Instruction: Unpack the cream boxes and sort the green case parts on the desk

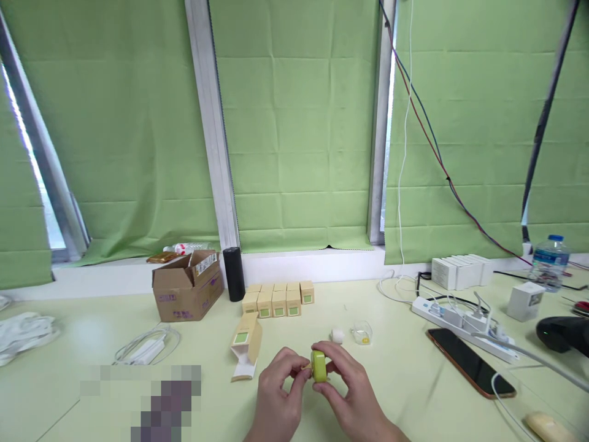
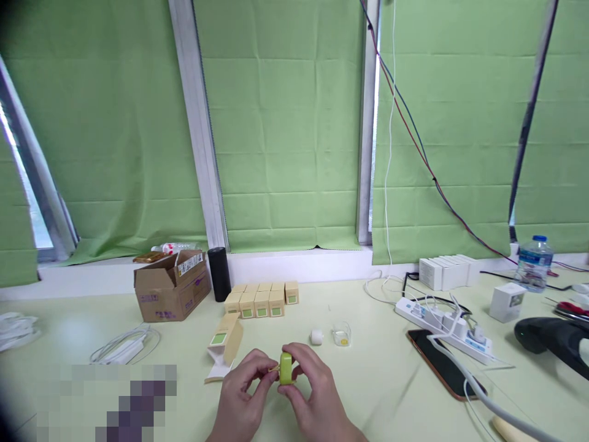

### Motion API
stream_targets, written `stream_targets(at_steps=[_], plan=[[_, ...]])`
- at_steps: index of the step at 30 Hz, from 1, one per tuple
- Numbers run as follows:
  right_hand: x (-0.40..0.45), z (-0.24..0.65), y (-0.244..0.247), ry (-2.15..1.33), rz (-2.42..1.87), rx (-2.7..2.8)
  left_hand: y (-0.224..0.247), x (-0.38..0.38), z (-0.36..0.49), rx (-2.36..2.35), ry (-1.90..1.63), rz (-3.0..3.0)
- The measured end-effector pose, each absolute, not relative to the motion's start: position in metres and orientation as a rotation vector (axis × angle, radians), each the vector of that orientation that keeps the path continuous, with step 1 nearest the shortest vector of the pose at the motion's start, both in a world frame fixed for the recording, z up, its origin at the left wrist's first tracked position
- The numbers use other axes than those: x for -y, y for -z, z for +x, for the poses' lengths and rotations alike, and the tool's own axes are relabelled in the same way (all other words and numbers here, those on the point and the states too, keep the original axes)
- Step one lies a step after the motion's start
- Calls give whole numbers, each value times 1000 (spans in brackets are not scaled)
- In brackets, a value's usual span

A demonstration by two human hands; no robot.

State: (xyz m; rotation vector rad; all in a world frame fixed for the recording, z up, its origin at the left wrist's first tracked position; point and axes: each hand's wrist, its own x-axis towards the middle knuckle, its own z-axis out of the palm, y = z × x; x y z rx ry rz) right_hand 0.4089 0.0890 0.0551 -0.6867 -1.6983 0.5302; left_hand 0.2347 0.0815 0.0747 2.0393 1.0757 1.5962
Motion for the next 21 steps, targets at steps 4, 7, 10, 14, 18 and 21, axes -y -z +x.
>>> stream_targets(at_steps=[4, 7, 10, 14, 18, 21], plan=[[-90, 409, -55, -549, -691, 1717, -73, -83, 236, -1045, -1592, 1926], [-90, 410, -53, -585, -695, 1732, -71, -85, 235, -1037, -1563, 1903], [-90, 409, -51, -625, -697, 1731, -68, -87, 235, -1041, -1531, 1870], [-87, 408, -56, -685, -690, 1720, -64, -90, 234, -1072, -1493, 1788], [-86, 410, -61, -624, -701, 1755, -67, -92, 226, -1043, -1497, 1879], [-89, 415, -58, -544, -752, 1764, -72, -92, 219, -1035, -1487, 1995]])
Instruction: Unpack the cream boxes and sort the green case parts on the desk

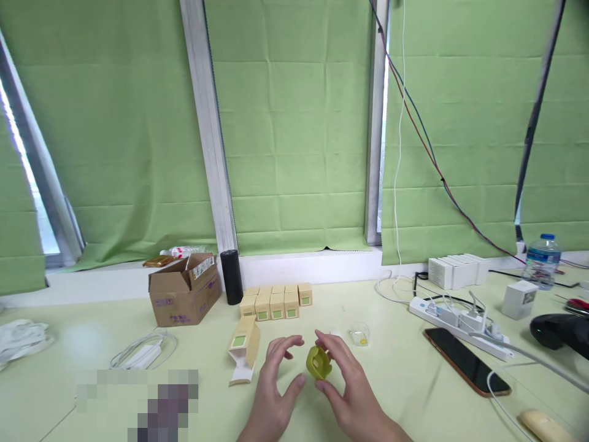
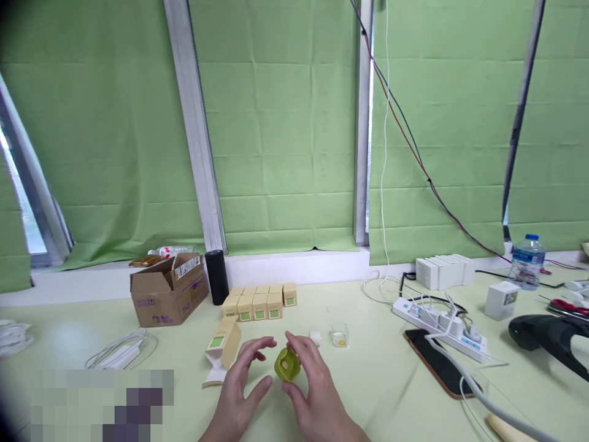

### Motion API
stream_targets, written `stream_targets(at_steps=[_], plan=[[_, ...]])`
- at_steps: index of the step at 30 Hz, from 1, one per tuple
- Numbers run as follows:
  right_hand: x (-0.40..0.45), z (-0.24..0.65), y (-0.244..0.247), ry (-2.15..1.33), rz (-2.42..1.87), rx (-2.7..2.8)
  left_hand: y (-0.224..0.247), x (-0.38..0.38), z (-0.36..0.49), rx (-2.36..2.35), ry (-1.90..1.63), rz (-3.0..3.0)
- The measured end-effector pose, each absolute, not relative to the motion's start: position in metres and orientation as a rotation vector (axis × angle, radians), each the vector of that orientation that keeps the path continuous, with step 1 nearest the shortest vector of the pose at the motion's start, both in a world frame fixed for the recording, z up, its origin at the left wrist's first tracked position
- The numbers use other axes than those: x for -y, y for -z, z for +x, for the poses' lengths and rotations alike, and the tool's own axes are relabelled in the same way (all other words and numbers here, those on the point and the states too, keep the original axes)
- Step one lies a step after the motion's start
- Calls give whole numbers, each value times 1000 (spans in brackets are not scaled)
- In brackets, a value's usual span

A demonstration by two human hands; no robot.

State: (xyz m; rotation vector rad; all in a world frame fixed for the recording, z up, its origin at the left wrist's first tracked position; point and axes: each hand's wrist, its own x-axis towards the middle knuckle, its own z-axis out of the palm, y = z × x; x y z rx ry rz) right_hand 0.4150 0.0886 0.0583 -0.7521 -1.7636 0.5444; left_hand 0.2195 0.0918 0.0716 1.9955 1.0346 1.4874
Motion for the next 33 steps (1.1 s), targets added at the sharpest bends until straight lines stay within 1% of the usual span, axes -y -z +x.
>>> stream_targets(at_steps=[3, 6, 9, 14, 22, 27, 33], plan=[[-91, 419, -52, -450, -763, 1796, -72, -93, 217, -1076, -1428, 2093], [-93, 421, -49, -282, -761, 1874, -66, -95, 217, -1106, -1394, 2195], [-92, 423, -53, -137, -709, 1978, -61, -97, 218, -1137, -1426, 2309], [-86, 426, -65, -81, -673, 2033, -60, -96, 221, -1169, -1491, 2457], [-87, 419, -69, 274, -679, 1895, -62, -92, 222, -1125, -1615, 2748], [-88, 413, -70, 356, -742, 1840, -63, -88, 225, -1071, -1650, 2863], [-89, 410, -66, 345, -747, 1816, -64, -88, 226, -1076, -1608, 2913]])
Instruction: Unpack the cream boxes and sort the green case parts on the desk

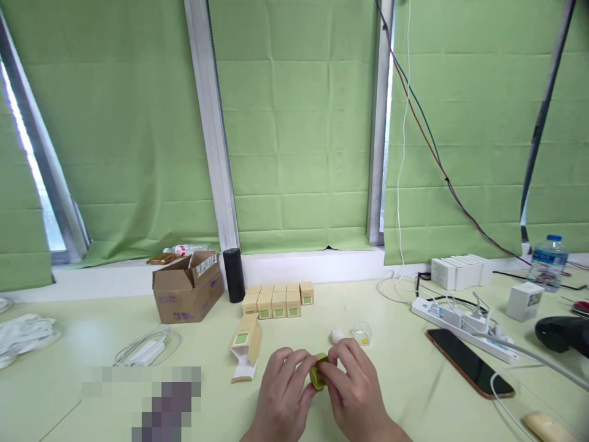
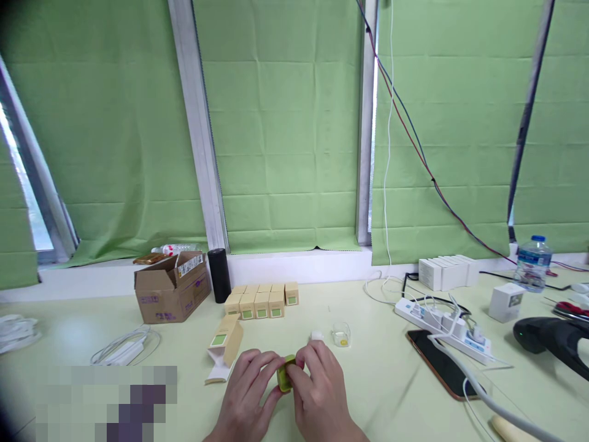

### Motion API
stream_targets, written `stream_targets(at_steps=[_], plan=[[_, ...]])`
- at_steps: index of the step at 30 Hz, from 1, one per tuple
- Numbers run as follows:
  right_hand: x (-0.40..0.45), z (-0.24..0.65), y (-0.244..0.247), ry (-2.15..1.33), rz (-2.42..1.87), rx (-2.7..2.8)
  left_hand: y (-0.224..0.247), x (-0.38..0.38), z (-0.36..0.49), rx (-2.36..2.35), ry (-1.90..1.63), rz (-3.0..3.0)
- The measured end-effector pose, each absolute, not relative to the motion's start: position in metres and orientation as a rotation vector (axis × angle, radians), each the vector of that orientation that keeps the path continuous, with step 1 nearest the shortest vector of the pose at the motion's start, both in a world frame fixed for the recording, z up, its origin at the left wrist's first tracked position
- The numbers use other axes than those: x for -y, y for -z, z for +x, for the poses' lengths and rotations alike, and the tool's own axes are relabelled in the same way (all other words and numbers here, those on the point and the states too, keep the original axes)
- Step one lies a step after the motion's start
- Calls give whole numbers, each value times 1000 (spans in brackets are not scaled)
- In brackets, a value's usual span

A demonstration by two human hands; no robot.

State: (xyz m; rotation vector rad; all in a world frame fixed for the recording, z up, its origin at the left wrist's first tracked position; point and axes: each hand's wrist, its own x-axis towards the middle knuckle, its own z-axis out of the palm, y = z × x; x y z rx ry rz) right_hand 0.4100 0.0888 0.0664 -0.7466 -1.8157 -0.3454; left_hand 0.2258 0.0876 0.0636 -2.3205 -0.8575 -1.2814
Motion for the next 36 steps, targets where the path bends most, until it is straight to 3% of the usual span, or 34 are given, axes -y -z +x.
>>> stream_targets(at_steps=[36], plan=[[-84, 409, -71, 513, -599, 1760, -59, -94, 225, 1038, 1528, -2293]])
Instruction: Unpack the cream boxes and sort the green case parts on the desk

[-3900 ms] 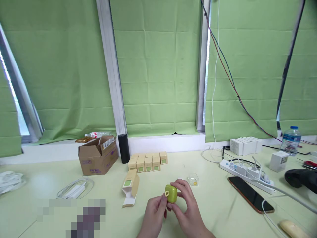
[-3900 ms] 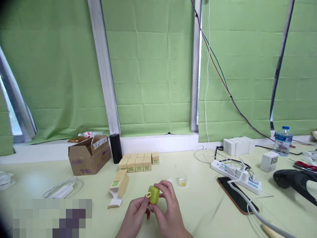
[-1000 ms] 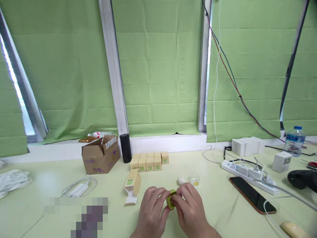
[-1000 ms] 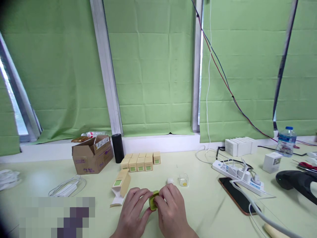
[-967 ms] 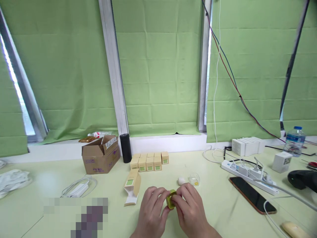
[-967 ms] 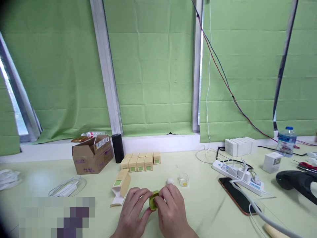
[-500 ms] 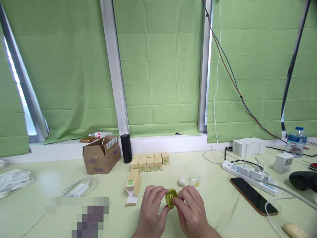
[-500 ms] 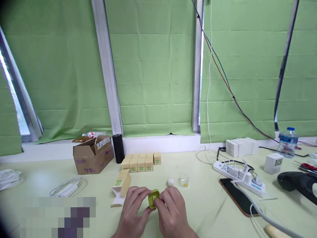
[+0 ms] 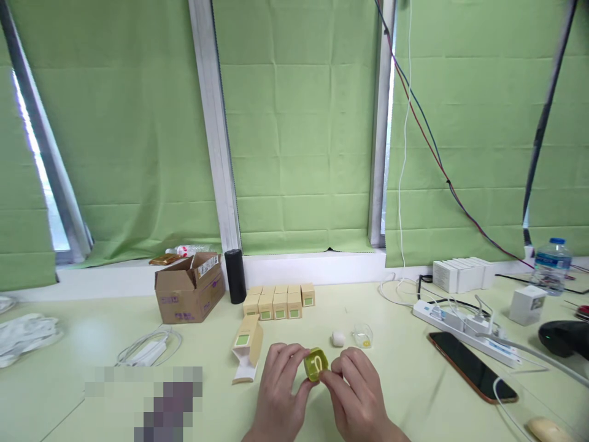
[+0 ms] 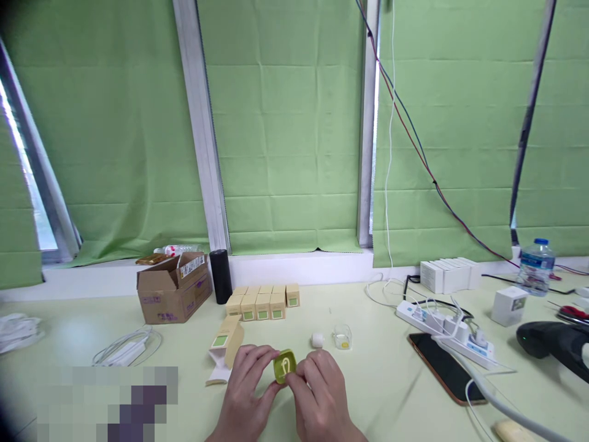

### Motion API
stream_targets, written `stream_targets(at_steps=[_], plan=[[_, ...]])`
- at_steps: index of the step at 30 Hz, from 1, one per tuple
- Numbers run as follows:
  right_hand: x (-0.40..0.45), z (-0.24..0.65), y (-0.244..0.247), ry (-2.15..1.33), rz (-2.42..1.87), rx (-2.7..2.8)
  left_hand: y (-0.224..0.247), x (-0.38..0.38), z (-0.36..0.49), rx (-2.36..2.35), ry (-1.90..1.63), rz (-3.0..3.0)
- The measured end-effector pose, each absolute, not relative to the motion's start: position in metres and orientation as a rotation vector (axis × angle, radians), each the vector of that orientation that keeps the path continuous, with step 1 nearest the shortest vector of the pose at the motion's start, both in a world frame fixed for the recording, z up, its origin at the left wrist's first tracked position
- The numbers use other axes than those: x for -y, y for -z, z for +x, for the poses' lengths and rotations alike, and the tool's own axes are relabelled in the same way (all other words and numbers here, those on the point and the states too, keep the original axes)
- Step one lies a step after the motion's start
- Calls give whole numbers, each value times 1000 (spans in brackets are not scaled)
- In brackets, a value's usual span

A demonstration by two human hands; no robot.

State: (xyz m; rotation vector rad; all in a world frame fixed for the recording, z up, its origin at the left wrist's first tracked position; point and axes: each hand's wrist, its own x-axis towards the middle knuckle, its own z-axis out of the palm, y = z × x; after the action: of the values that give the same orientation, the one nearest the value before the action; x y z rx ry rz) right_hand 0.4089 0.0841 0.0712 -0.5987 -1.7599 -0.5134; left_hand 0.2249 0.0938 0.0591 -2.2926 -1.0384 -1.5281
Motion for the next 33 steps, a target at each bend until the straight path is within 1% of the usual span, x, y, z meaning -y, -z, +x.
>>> stream_targets(at_steps=[6, 9, 10, 14, 17, 20, 21, 24, 28, 31, 33], plan=[[-82, 411, -74, 530, -566, 1733, -53, -104, 216, 1248, 1620, -2273], [-84, 414, -71, 496, -594, 1694, -54, -109, 215, 1486, 1819, -2235], [-84, 415, -70, 482, -606, 1682, -56, -111, 215, 1587, 1942, -2212], [-87, 417, -68, 417, -618, 1674, -61, -120, 215, 1923, 2672, -2071], [-89, 417, -67, 364, -607, 1694, -61, -125, 214, 1991, 3140, -1937], [-91, 417, -65, 306, -615, 1712, -61, -126, 213, 1967, 3629, -1590], [-92, 417, -65, 283, -622, 1717, -62, -126, 213, 1962, 3713, -1480], [-94, 416, -62, 213, -654, 1722, -65, -125, 211, 1984, 3760, -1335], [-101, 415, -55, 160, -733, 1705, -65, -127, 208, 1981, 3695, -1372], [-113, 416, -47, 207, -825, 1711, -61, -130, 206, 1984, 3575, -1485], [-125, 417, -42, 273, -881, 1751, -59, -133, 204, 1994, 3429, -1600]])
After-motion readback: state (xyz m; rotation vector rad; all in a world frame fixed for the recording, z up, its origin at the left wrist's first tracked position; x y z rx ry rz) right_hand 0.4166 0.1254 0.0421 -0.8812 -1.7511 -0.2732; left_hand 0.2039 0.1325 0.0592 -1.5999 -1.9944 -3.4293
